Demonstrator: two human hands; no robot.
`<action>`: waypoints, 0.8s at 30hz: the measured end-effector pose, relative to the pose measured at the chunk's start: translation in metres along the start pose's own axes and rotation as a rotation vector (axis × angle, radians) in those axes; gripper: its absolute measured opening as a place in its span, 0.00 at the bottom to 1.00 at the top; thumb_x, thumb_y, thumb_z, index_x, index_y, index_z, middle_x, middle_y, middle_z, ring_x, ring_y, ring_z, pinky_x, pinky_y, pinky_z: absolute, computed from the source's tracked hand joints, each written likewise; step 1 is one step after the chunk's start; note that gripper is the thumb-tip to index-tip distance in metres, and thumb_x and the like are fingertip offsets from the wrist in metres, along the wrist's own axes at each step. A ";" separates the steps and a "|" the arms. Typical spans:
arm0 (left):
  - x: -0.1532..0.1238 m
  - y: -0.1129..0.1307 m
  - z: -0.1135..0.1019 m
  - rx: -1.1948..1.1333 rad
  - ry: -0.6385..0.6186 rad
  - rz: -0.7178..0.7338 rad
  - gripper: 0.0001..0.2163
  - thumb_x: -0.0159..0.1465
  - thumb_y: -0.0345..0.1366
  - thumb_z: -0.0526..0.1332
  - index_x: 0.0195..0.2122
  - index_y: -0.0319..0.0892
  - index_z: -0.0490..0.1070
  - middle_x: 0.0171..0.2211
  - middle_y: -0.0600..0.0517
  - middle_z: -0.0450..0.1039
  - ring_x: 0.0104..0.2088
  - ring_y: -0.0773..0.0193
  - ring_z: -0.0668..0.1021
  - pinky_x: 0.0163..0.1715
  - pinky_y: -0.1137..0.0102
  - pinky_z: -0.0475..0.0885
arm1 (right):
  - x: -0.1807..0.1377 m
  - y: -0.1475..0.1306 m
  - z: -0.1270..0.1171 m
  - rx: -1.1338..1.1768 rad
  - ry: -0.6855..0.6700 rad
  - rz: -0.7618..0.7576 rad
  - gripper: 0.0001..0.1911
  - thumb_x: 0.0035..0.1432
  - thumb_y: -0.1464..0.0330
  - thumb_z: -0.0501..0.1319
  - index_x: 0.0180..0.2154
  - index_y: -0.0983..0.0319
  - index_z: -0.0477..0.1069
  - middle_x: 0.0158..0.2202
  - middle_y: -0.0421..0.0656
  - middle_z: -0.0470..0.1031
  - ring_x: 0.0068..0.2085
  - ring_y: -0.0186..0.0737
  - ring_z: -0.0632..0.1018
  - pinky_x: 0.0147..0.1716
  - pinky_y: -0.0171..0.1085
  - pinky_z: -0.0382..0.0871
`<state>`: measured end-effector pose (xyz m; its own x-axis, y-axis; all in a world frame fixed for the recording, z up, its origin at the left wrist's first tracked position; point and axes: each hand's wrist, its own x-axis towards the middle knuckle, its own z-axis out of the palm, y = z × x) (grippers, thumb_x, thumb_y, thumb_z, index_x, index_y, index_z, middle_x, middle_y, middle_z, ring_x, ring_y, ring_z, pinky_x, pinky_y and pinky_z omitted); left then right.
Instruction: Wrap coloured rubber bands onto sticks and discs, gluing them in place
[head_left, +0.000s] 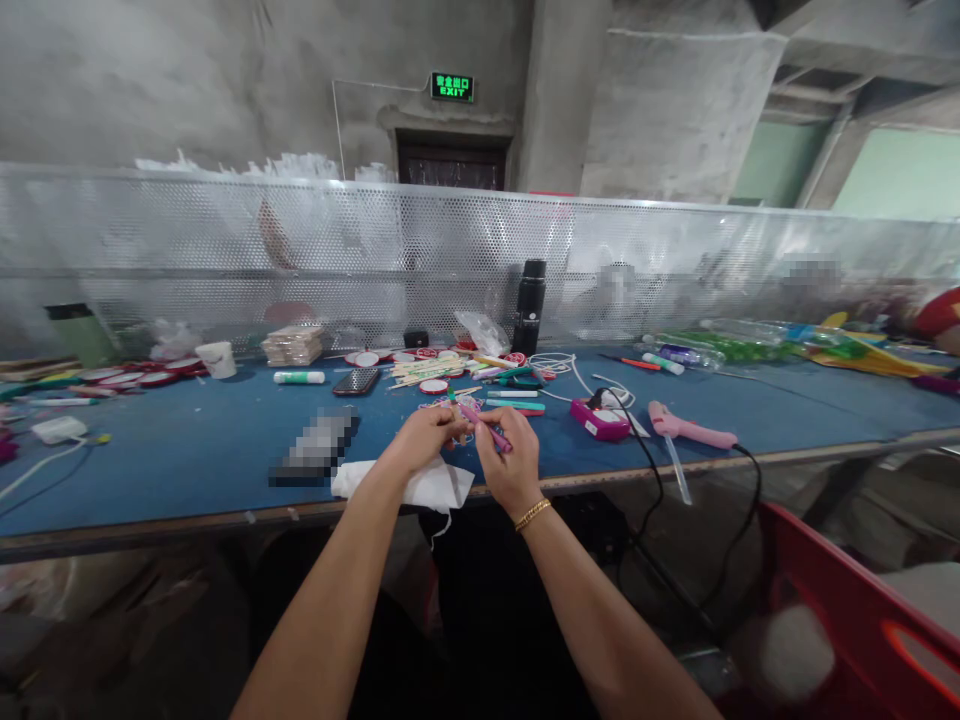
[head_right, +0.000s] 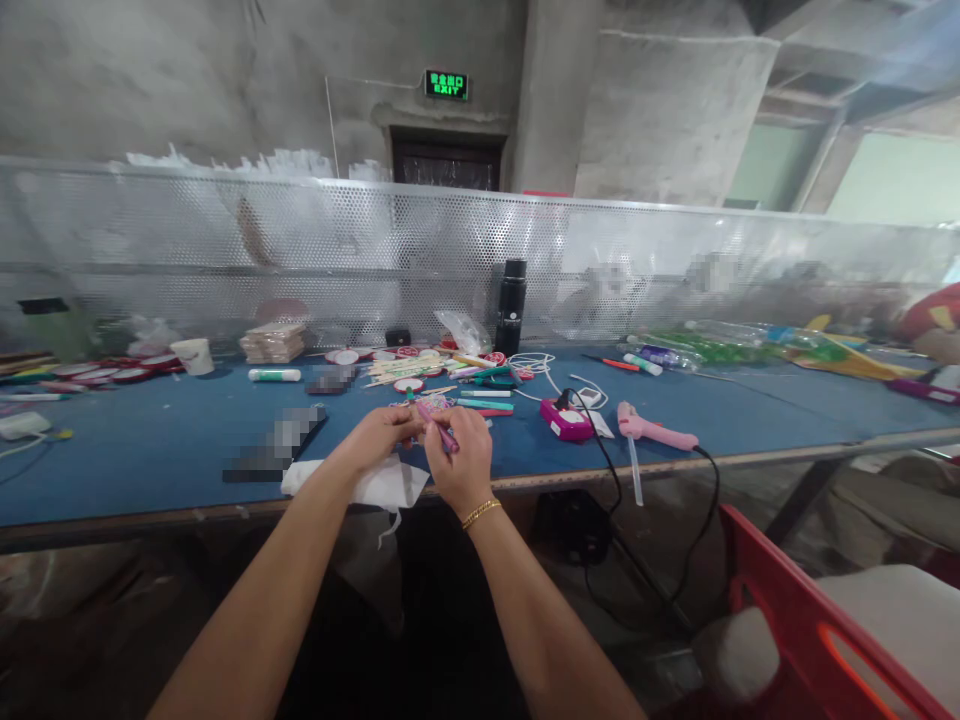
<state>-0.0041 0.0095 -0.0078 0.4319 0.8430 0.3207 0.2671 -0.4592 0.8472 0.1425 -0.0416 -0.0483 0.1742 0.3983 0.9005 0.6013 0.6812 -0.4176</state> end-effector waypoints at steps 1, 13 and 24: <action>0.000 0.001 0.000 0.001 -0.002 0.000 0.17 0.52 0.48 0.66 0.18 0.39 0.69 0.19 0.54 0.66 0.23 0.67 0.68 0.26 0.70 0.63 | 0.000 0.000 0.000 -0.001 0.001 0.003 0.05 0.61 0.68 0.57 0.34 0.59 0.70 0.32 0.42 0.74 0.37 0.42 0.74 0.39 0.41 0.67; 0.001 -0.004 0.000 0.001 -0.001 -0.001 0.16 0.53 0.47 0.65 0.20 0.39 0.70 0.19 0.54 0.67 0.23 0.66 0.69 0.27 0.70 0.62 | 0.000 0.001 0.000 0.014 -0.003 -0.025 0.04 0.61 0.68 0.57 0.35 0.59 0.69 0.32 0.42 0.74 0.36 0.41 0.74 0.38 0.41 0.67; -0.001 0.001 -0.001 0.032 -0.004 -0.021 0.15 0.53 0.46 0.64 0.20 0.39 0.70 0.19 0.54 0.67 0.24 0.66 0.69 0.27 0.70 0.62 | 0.000 0.001 0.000 0.012 -0.022 -0.022 0.04 0.61 0.68 0.57 0.35 0.59 0.70 0.32 0.42 0.74 0.37 0.41 0.74 0.39 0.40 0.67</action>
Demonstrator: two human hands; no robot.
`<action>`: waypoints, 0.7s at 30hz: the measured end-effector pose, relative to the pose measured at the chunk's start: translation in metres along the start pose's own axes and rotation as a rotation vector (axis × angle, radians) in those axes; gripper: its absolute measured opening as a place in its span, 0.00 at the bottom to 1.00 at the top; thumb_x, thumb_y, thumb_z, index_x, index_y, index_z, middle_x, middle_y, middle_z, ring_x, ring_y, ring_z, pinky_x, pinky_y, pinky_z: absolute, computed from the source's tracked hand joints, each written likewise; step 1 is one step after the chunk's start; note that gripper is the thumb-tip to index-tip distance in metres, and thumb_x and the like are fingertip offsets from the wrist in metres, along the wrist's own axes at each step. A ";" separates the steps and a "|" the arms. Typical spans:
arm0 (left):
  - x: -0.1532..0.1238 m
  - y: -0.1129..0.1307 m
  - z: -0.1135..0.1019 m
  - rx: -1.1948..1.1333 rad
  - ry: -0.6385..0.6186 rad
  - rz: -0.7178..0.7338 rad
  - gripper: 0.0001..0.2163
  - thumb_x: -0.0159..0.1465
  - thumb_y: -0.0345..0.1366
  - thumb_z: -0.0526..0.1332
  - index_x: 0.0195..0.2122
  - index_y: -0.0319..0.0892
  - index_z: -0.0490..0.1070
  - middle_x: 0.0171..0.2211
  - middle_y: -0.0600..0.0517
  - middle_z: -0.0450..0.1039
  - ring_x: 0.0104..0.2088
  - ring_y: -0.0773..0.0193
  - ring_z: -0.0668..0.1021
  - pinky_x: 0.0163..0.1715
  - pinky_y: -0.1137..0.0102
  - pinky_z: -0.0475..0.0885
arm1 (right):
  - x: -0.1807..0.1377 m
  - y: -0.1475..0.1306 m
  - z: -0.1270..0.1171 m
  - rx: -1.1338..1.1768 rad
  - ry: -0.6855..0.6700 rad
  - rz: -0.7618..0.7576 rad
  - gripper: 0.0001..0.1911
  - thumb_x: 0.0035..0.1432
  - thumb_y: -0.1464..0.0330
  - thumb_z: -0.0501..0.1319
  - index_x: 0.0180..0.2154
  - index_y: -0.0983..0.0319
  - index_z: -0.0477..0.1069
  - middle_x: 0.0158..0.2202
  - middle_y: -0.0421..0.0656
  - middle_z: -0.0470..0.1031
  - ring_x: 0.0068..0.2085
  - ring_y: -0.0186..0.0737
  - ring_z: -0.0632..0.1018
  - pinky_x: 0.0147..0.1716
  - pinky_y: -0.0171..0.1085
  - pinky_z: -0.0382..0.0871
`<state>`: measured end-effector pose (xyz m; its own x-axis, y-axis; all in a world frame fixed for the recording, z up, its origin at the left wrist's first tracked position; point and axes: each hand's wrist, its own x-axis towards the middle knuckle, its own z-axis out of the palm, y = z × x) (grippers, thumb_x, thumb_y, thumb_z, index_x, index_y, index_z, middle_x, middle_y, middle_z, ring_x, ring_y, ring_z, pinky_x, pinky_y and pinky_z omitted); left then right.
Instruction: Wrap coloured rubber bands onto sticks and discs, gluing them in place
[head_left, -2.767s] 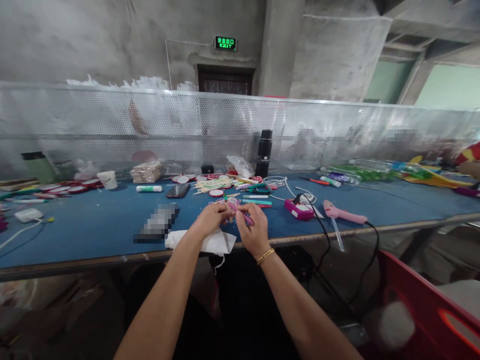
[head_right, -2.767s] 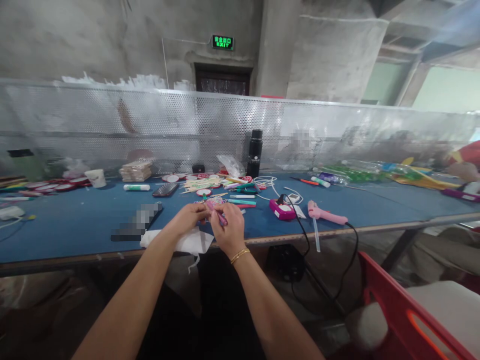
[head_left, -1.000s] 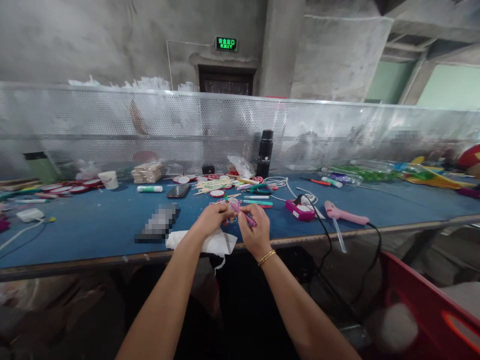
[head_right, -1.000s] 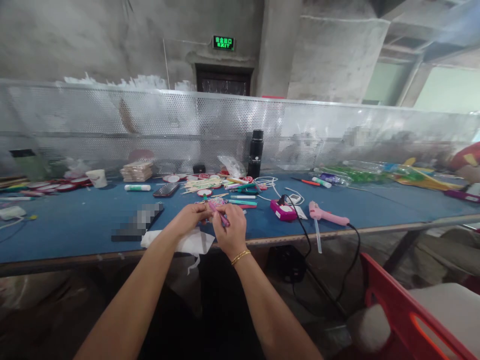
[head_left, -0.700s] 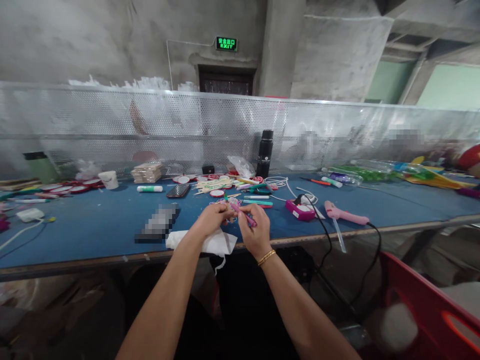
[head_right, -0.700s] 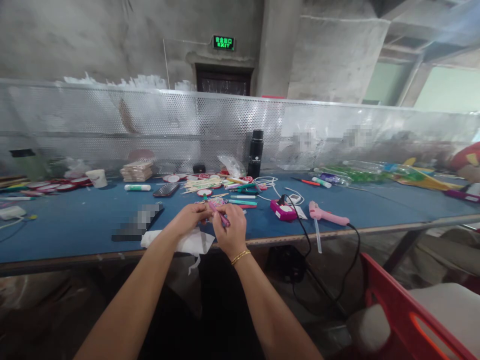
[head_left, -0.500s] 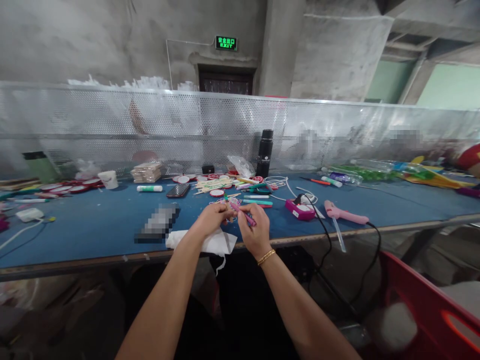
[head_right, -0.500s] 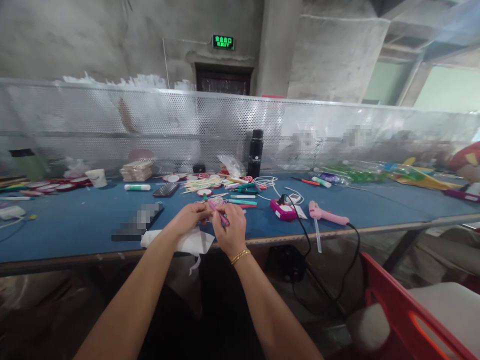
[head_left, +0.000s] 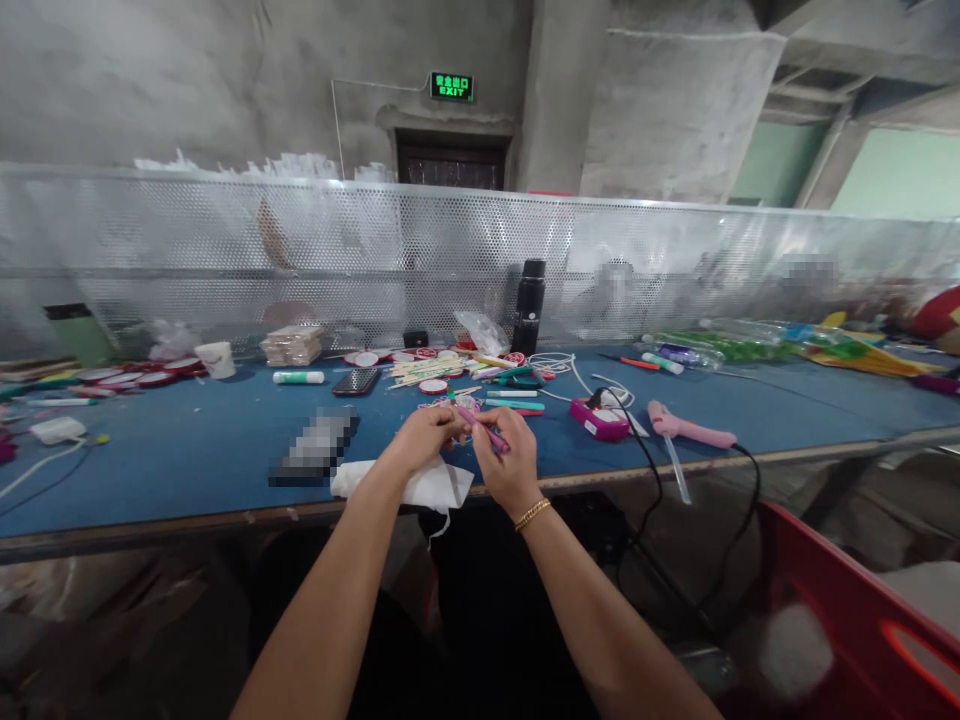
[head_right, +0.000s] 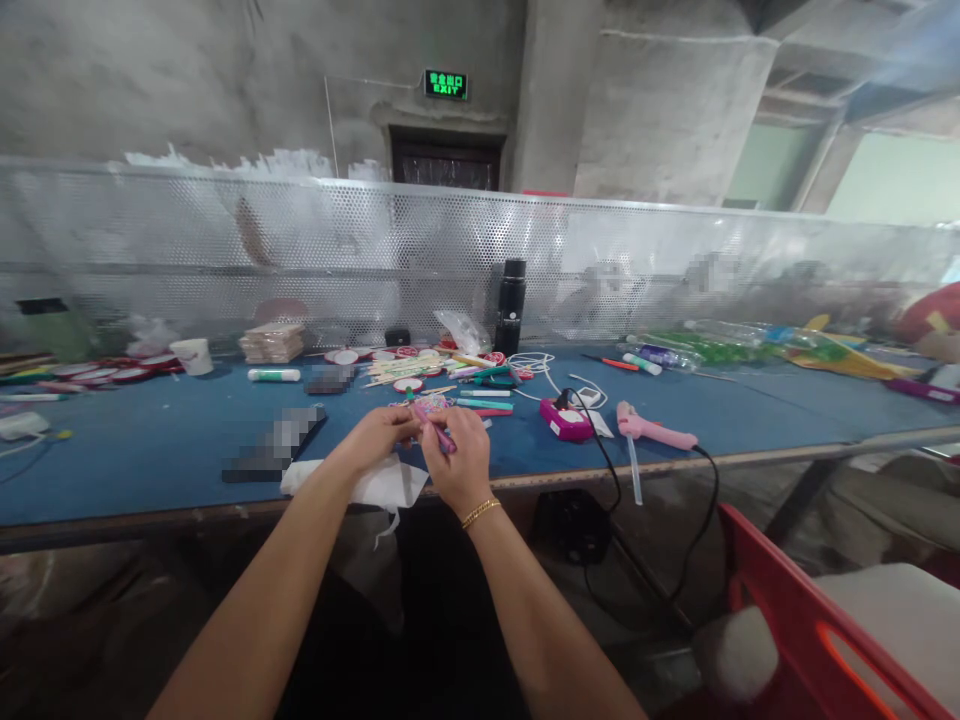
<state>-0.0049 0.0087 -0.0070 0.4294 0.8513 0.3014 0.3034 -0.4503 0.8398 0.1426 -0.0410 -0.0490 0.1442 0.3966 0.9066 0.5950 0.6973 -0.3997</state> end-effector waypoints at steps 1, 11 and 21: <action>0.000 0.000 0.000 0.009 0.003 0.003 0.15 0.53 0.46 0.64 0.20 0.39 0.69 0.19 0.54 0.67 0.24 0.66 0.69 0.27 0.70 0.62 | 0.000 0.000 0.000 -0.005 -0.003 0.000 0.04 0.61 0.68 0.57 0.35 0.59 0.70 0.32 0.42 0.74 0.37 0.41 0.74 0.39 0.40 0.67; 0.001 -0.004 0.000 -0.013 -0.003 0.022 0.15 0.53 0.46 0.64 0.20 0.39 0.71 0.19 0.53 0.68 0.23 0.66 0.69 0.27 0.70 0.62 | 0.000 0.000 0.000 -0.011 -0.010 -0.001 0.04 0.62 0.68 0.56 0.35 0.59 0.69 0.32 0.42 0.74 0.37 0.41 0.74 0.40 0.40 0.67; 0.001 -0.001 0.000 -0.007 0.007 0.013 0.16 0.53 0.45 0.65 0.18 0.39 0.69 0.18 0.53 0.66 0.22 0.67 0.68 0.26 0.70 0.62 | 0.000 0.000 0.000 -0.015 0.012 0.027 0.05 0.63 0.67 0.56 0.35 0.59 0.70 0.33 0.43 0.74 0.38 0.41 0.75 0.40 0.40 0.67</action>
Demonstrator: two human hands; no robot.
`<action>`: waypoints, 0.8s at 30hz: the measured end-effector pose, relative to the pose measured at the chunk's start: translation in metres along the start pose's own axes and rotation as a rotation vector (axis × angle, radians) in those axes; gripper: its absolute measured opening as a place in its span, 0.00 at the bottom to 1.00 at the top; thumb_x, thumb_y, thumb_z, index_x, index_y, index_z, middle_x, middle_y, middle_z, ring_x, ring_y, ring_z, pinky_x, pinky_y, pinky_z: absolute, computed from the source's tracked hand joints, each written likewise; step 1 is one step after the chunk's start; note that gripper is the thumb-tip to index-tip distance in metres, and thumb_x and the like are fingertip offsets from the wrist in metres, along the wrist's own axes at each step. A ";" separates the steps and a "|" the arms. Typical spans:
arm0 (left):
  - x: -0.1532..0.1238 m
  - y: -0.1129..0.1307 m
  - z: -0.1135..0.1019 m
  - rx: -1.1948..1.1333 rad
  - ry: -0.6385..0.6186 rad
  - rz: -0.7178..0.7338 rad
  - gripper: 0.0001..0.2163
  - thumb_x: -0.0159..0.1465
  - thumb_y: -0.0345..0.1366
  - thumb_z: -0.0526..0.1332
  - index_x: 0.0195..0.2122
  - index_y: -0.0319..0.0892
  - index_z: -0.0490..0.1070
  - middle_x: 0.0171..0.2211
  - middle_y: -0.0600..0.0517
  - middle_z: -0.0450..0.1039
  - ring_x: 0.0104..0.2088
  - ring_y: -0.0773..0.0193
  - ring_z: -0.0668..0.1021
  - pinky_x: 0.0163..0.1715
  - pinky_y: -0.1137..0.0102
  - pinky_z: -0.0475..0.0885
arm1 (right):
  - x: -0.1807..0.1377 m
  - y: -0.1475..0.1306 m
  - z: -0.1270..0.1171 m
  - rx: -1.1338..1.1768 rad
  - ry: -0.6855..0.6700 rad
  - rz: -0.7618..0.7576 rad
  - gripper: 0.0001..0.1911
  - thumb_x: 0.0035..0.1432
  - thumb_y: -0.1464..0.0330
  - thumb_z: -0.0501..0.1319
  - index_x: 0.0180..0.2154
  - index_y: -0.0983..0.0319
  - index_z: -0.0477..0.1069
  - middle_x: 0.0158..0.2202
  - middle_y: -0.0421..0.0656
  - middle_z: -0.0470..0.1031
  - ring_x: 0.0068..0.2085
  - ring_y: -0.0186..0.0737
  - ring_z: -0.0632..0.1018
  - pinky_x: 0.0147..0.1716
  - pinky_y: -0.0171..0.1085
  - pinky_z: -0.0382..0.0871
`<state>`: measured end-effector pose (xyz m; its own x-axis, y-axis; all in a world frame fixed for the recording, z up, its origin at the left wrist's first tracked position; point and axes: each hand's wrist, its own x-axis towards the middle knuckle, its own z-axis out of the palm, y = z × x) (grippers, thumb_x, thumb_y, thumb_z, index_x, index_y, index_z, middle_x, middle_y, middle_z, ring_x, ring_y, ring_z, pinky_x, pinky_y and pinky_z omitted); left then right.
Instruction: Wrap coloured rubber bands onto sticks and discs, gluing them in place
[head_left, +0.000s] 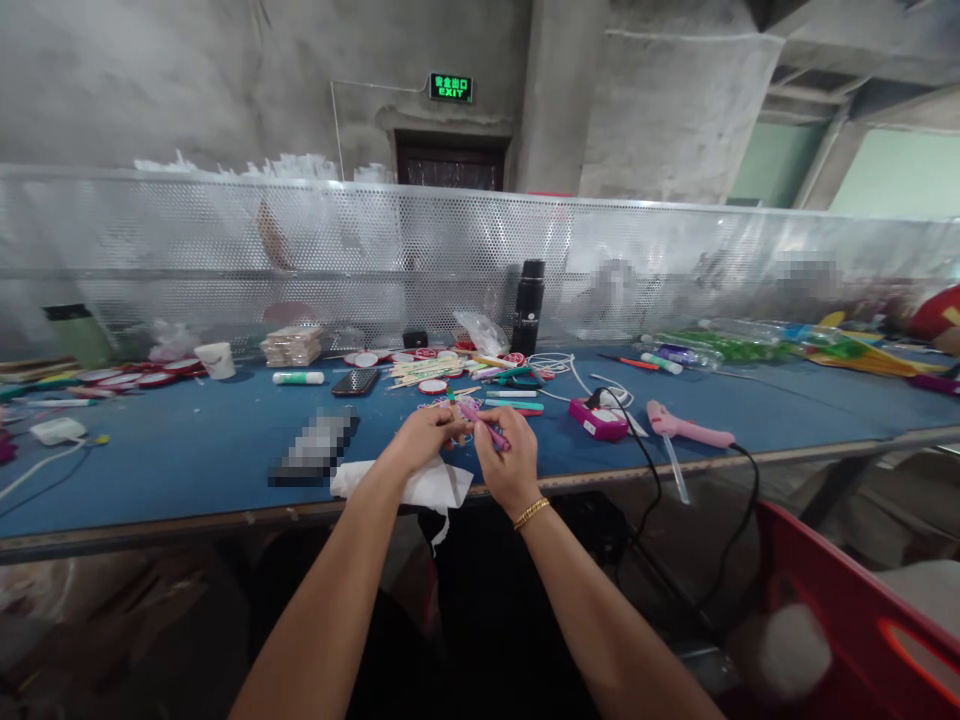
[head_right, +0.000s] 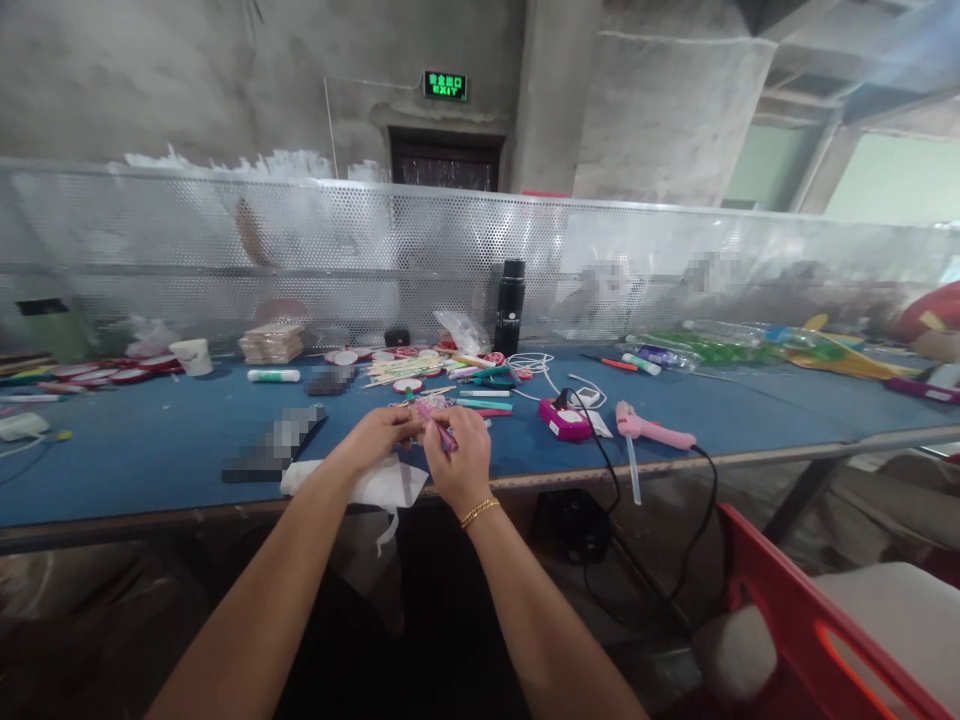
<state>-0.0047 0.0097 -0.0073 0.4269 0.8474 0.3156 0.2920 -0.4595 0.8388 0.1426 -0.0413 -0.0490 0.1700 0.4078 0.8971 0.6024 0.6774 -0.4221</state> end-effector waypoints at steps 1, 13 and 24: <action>0.000 0.000 0.000 -0.006 -0.004 -0.001 0.16 0.54 0.45 0.65 0.18 0.39 0.69 0.18 0.54 0.66 0.22 0.67 0.68 0.26 0.70 0.62 | 0.000 0.000 0.000 0.003 0.004 0.003 0.05 0.63 0.67 0.56 0.35 0.59 0.70 0.33 0.43 0.74 0.38 0.41 0.75 0.40 0.40 0.67; 0.001 -0.004 0.000 -0.037 -0.010 0.005 0.15 0.53 0.46 0.66 0.20 0.39 0.72 0.19 0.53 0.68 0.22 0.67 0.69 0.26 0.70 0.63 | 0.001 0.000 0.000 0.020 -0.001 -0.025 0.04 0.61 0.68 0.56 0.35 0.59 0.69 0.32 0.42 0.74 0.37 0.41 0.74 0.39 0.40 0.68; 0.002 -0.005 0.000 -0.011 -0.003 0.011 0.18 0.52 0.49 0.66 0.19 0.39 0.70 0.18 0.54 0.67 0.22 0.67 0.69 0.26 0.71 0.62 | 0.001 0.001 0.001 -0.002 -0.007 -0.027 0.04 0.62 0.68 0.56 0.36 0.59 0.69 0.33 0.42 0.74 0.38 0.41 0.75 0.41 0.40 0.67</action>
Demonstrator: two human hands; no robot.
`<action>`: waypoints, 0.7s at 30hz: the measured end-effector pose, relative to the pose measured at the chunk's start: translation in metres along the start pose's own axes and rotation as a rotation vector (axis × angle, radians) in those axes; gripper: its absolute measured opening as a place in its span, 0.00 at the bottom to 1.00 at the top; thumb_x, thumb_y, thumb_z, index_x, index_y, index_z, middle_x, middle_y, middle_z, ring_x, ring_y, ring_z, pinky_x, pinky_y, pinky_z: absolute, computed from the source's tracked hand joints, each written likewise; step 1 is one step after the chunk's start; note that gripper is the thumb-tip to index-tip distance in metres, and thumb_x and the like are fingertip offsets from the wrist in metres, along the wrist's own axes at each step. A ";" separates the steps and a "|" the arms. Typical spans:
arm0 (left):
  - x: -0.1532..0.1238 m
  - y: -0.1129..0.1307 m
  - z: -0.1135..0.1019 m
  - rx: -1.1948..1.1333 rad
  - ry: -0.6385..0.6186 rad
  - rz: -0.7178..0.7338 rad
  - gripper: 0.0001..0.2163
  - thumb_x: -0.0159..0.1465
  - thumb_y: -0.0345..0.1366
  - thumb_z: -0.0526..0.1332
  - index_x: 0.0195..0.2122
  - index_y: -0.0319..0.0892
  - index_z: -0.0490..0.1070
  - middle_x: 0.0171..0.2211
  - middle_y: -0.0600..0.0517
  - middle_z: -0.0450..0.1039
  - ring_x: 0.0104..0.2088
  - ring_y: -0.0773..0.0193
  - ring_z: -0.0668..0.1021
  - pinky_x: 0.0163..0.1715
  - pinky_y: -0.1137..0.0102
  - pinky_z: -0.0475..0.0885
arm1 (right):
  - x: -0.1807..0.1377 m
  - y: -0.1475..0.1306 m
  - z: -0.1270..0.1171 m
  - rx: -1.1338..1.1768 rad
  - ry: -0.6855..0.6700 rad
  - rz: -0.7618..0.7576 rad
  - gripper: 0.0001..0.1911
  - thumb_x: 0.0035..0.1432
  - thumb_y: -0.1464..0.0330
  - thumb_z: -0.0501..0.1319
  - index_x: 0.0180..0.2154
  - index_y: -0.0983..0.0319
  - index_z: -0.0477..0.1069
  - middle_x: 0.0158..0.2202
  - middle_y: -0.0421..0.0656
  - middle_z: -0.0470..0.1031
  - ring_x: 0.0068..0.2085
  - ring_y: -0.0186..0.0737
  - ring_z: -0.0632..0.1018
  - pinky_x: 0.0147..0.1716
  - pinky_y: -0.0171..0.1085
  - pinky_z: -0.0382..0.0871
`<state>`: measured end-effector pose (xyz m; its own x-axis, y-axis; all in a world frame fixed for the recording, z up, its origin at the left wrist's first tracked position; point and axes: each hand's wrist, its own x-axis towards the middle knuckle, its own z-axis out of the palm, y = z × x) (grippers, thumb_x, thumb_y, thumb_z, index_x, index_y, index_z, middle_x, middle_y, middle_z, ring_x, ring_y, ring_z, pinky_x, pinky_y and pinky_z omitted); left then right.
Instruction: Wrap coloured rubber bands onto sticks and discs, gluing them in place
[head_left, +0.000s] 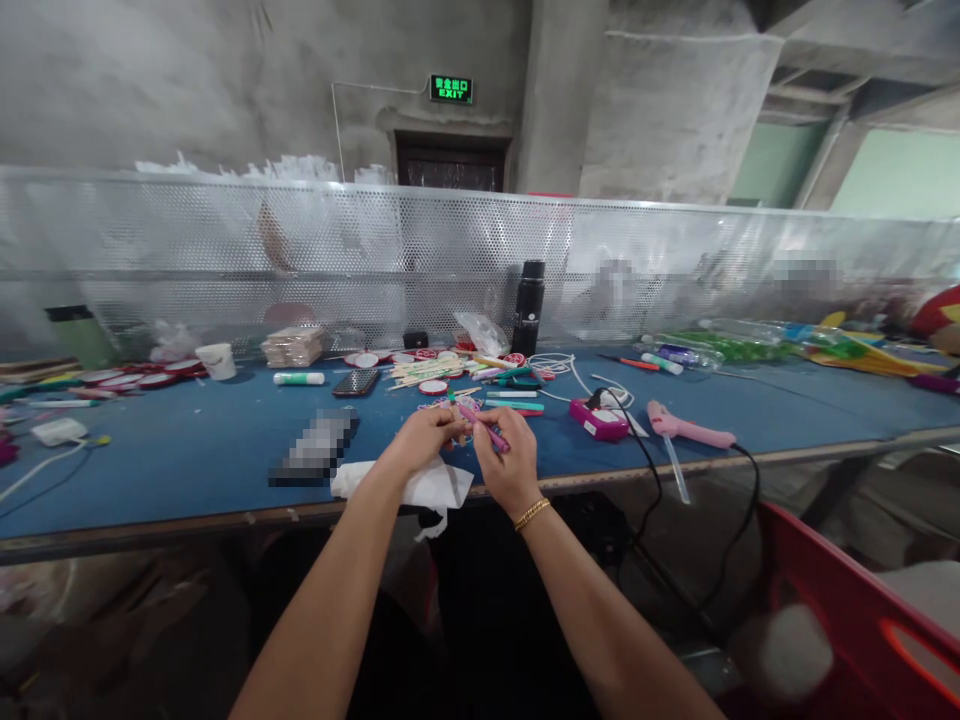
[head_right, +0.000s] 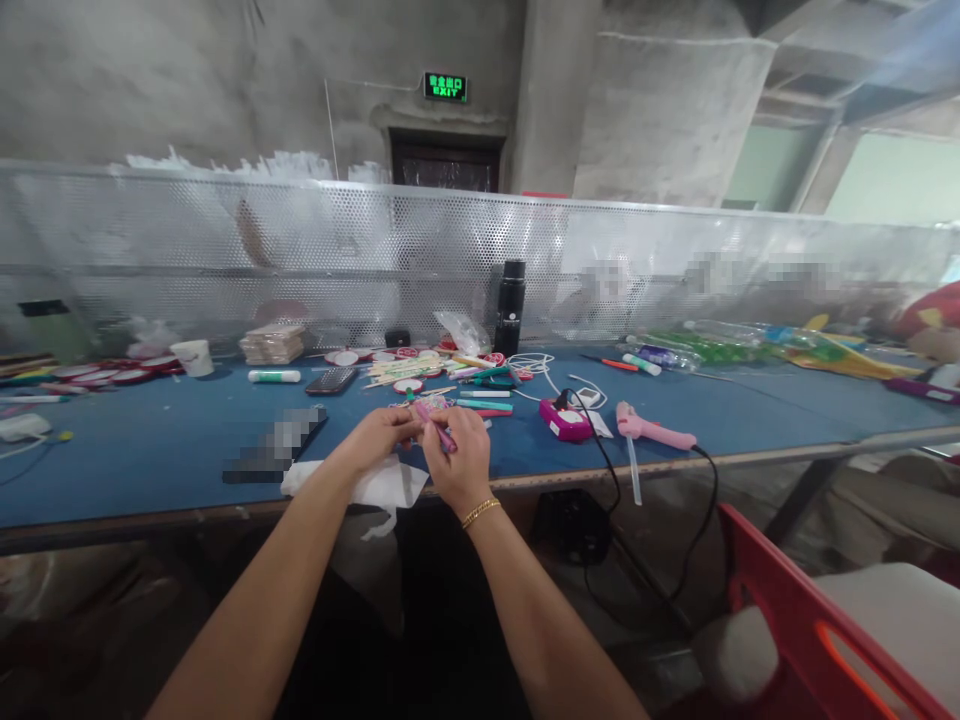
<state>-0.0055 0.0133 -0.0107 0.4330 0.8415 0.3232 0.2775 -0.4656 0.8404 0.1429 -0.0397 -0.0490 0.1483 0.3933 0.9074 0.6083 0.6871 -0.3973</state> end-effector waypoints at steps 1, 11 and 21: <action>0.000 0.001 0.000 -0.004 -0.001 0.001 0.17 0.52 0.49 0.65 0.19 0.39 0.70 0.18 0.54 0.67 0.22 0.67 0.69 0.25 0.71 0.62 | 0.000 0.000 0.000 -0.001 -0.009 -0.003 0.04 0.62 0.68 0.56 0.36 0.59 0.69 0.33 0.42 0.74 0.38 0.41 0.75 0.41 0.40 0.68; -0.001 0.002 0.001 -0.032 -0.011 0.010 0.16 0.54 0.47 0.64 0.20 0.39 0.71 0.21 0.52 0.70 0.23 0.67 0.69 0.27 0.70 0.64 | -0.001 -0.001 0.000 -0.038 0.031 0.048 0.07 0.65 0.66 0.55 0.40 0.59 0.71 0.36 0.44 0.76 0.41 0.43 0.76 0.44 0.43 0.68; -0.003 0.006 -0.001 -0.042 0.100 -0.002 0.16 0.57 0.48 0.62 0.24 0.39 0.69 0.21 0.55 0.66 0.24 0.67 0.67 0.28 0.71 0.62 | 0.004 0.004 0.009 -0.111 -0.067 0.164 0.12 0.58 0.63 0.64 0.42 0.60 0.67 0.34 0.41 0.78 0.36 0.41 0.77 0.42 0.41 0.67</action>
<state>-0.0063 0.0084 -0.0065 0.3440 0.8665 0.3617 0.2410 -0.4537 0.8579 0.1389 -0.0294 -0.0482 0.2028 0.5369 0.8189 0.6626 0.5406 -0.5185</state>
